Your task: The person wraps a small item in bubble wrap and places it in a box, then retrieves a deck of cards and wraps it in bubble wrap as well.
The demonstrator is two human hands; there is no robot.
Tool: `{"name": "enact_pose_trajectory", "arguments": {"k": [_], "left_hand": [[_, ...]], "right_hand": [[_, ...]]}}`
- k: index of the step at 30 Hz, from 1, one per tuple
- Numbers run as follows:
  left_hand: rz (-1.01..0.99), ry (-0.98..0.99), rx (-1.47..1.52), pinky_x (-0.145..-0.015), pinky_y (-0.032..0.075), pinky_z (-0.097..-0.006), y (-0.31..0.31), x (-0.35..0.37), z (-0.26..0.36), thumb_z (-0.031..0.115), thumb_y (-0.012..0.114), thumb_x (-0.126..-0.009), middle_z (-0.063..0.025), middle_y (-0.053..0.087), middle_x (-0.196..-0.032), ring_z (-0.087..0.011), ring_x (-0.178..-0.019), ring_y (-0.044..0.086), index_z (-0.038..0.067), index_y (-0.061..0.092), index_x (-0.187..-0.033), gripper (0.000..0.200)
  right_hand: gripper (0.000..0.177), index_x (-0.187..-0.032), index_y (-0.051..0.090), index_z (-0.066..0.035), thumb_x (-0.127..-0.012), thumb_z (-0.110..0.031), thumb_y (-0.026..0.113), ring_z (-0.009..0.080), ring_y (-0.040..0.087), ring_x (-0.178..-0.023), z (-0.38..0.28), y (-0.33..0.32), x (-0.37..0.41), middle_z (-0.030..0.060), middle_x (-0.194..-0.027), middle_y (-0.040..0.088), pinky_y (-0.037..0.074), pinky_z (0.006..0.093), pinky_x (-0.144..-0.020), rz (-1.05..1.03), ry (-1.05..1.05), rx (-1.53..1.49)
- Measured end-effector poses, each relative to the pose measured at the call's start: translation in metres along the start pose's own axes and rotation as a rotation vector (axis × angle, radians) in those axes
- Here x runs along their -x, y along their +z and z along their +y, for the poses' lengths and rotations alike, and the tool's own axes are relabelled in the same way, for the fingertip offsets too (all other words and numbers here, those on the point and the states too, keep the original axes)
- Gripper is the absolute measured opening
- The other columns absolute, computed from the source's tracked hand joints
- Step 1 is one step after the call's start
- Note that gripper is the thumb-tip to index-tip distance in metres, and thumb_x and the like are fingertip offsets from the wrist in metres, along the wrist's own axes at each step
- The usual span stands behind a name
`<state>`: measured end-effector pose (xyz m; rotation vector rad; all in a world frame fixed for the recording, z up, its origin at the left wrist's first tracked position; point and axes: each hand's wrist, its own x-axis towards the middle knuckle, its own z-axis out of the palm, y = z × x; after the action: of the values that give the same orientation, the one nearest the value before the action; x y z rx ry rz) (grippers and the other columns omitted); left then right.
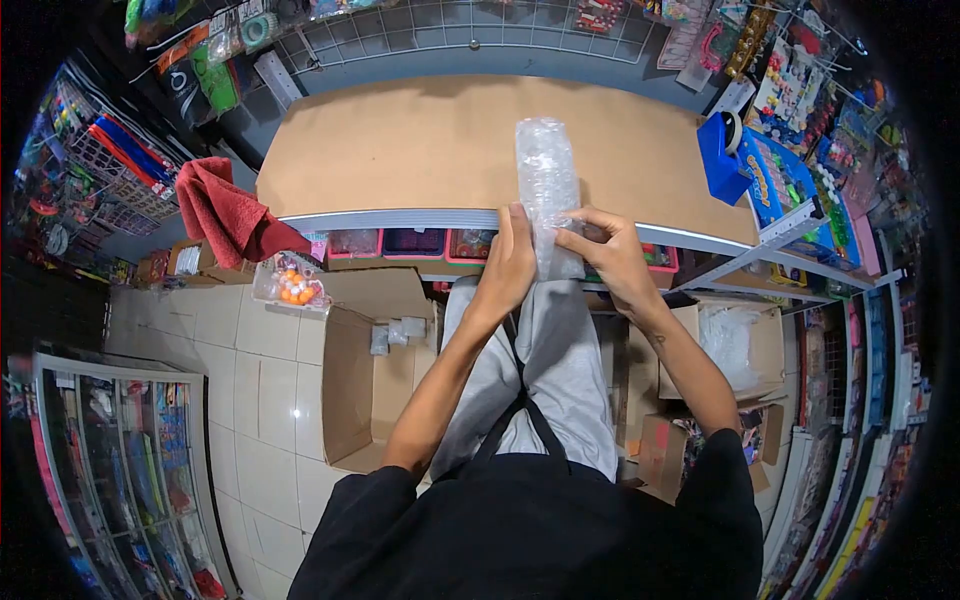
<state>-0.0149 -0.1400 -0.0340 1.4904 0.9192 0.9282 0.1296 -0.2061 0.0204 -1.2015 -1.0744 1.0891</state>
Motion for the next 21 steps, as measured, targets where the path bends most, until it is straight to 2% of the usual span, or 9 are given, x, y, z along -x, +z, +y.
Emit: {"name": "enact_pose_trajectory", "arguments": {"k": [2, 4, 5, 8, 9, 12, 16, 19, 21], "left_hand": [[0.087, 0.121, 0.030, -0.085, 0.051, -0.0323, -0.004, 0.004, 0.007, 0.041, 0.038, -0.104, -0.0175, 0.055, -0.116, -0.0201, -0.103, 0.058, -0.004, 0.046, -0.122, 0.050], [0.213, 0.449, 0.191, -0.079, 0.052, -0.0308, -0.004, 0.011, 0.009, 0.029, 0.054, -0.101, -0.0158, 0.055, -0.111, -0.0194, -0.096, 0.058, -0.004, 0.049, -0.115, 0.036], [0.087, 0.372, 0.243, -0.075, 0.051, -0.0273, -0.010, 0.019, 0.011, 0.011, 0.069, -0.089, -0.0120, 0.056, -0.109, -0.0176, -0.093, 0.058, -0.003, 0.054, -0.111, 0.030], [0.079, 0.602, -0.168, -0.073, 0.051, -0.0260, -0.009, 0.028, 0.022, 0.011, 0.075, -0.084, -0.0083, 0.056, -0.107, -0.0145, -0.090, 0.057, -0.002, 0.059, -0.107, 0.030], [0.080, 0.474, -0.059, -0.075, 0.051, -0.0254, -0.009, 0.027, 0.015, 0.011, 0.077, -0.082, -0.0076, 0.057, -0.105, -0.0120, -0.090, 0.056, -0.002, 0.062, -0.106, 0.031], [-0.034, 0.311, 0.188, -0.074, 0.050, -0.0253, -0.012, 0.024, 0.014, 0.009, 0.075, -0.085, -0.0070, 0.058, -0.102, -0.0112, -0.088, 0.057, -0.001, 0.062, -0.108, 0.028], [-0.133, 0.331, 0.130, -0.075, 0.050, -0.0241, -0.018, 0.019, 0.013, 0.013, 0.067, -0.093, -0.0048, 0.058, -0.100, -0.0098, -0.085, 0.057, -0.002, 0.060, -0.108, 0.022], [-0.183, 0.213, 0.306, -0.073, 0.048, -0.0228, -0.017, 0.020, 0.010, 0.017, 0.064, -0.096, -0.0043, 0.059, -0.100, -0.0072, -0.086, 0.057, -0.001, 0.060, -0.101, 0.019], [-0.140, 0.176, 0.306, -0.072, 0.047, -0.0219, -0.016, 0.019, 0.006, 0.017, 0.064, -0.096, -0.0044, 0.059, -0.101, -0.0056, -0.087, 0.056, 0.000, 0.058, -0.096, 0.018]], "right_hand": [[0.020, -0.102, 0.069, 0.005, -0.086, -0.006, 0.074, 0.0089, 0.064, -0.084, -0.003, 0.001, 0.000, 0.0059, -0.093, 0.070, 0.052, 0.0232, -0.074, 0.057, -0.027, -0.029], [0.019, -0.102, 0.069, 0.005, -0.086, -0.005, 0.073, 0.0093, 0.064, -0.085, -0.001, -0.002, -0.002, 0.0067, -0.094, 0.070, 0.053, 0.0235, -0.075, 0.101, -0.063, -0.059], [0.019, -0.102, 0.069, 0.005, -0.086, -0.005, 0.073, 0.0095, 0.065, -0.086, 0.000, -0.004, -0.004, 0.0070, -0.095, 0.070, 0.053, 0.0237, -0.075, 0.124, -0.081, -0.075], [0.019, -0.101, 0.069, 0.006, -0.086, -0.004, 0.073, 0.0100, 0.065, -0.086, 0.003, -0.005, -0.008, 0.0074, -0.095, 0.070, 0.053, 0.0240, -0.077, 0.098, -0.153, -0.108], [0.019, -0.101, 0.069, 0.006, -0.086, -0.004, 0.073, 0.0101, 0.065, -0.087, 0.002, -0.004, -0.007, 0.0067, -0.095, 0.070, 0.053, 0.0240, -0.077, 0.098, -0.142, -0.086], [0.019, -0.099, 0.069, 0.007, -0.085, -0.005, 0.074, 0.0105, 0.065, -0.089, -0.005, -0.002, -0.007, 0.0048, -0.095, 0.068, 0.053, 0.0237, -0.078, 0.103, -0.158, -0.011], [0.019, -0.098, 0.070, 0.007, -0.085, -0.005, 0.075, 0.0110, 0.065, -0.091, -0.002, -0.005, -0.005, 0.0034, -0.097, 0.064, 0.052, 0.0237, -0.079, 0.076, -0.200, 0.019], [0.018, -0.098, 0.070, 0.007, -0.085, -0.005, 0.075, 0.0109, 0.065, -0.091, 0.000, -0.008, -0.004, 0.0031, -0.098, 0.063, 0.052, 0.0241, -0.079, 0.045, -0.192, 0.035], [0.018, -0.099, 0.070, 0.006, -0.085, -0.005, 0.075, 0.0106, 0.064, -0.090, 0.001, -0.010, -0.004, 0.0030, -0.098, 0.064, 0.052, 0.0243, -0.078, 0.030, -0.175, 0.050]]}}
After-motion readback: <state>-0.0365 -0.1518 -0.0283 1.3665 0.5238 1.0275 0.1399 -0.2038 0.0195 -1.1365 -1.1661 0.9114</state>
